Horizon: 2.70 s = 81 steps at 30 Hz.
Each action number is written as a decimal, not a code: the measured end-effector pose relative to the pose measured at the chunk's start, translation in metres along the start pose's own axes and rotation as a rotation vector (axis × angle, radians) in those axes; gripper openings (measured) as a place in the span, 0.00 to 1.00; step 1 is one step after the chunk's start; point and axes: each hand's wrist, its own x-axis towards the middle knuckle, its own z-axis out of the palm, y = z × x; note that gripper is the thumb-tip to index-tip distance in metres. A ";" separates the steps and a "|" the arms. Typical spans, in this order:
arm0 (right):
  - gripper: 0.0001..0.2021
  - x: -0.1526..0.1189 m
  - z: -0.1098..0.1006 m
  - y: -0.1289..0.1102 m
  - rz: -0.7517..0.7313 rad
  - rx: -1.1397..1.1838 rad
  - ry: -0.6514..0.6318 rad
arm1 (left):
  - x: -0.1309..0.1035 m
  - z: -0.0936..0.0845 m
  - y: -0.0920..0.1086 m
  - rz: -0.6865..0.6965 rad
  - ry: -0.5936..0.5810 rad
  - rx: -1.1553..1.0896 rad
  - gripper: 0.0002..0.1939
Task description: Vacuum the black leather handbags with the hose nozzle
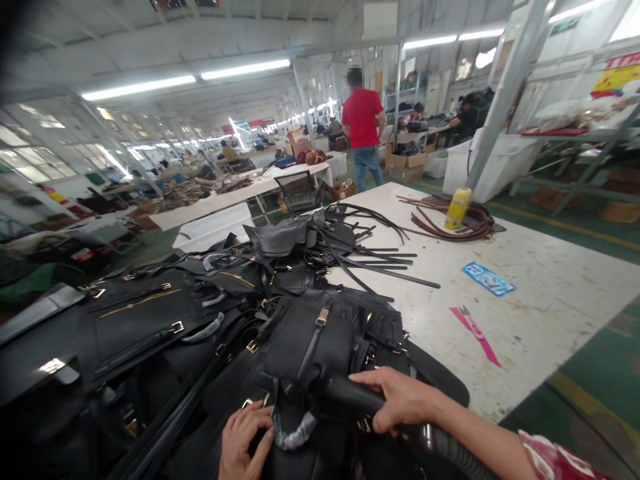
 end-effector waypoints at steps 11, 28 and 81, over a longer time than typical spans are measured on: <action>0.34 -0.010 -0.051 -0.005 0.068 -0.150 -0.110 | 0.062 -0.020 0.051 -0.066 -0.227 0.031 0.23; 0.34 0.088 -0.067 -0.053 0.080 -0.057 -0.391 | -0.010 0.028 0.030 -0.018 0.125 -0.175 0.10; 0.30 0.074 -0.028 -0.058 0.101 -0.572 -0.346 | 0.005 0.002 0.036 -0.405 0.034 -0.300 0.11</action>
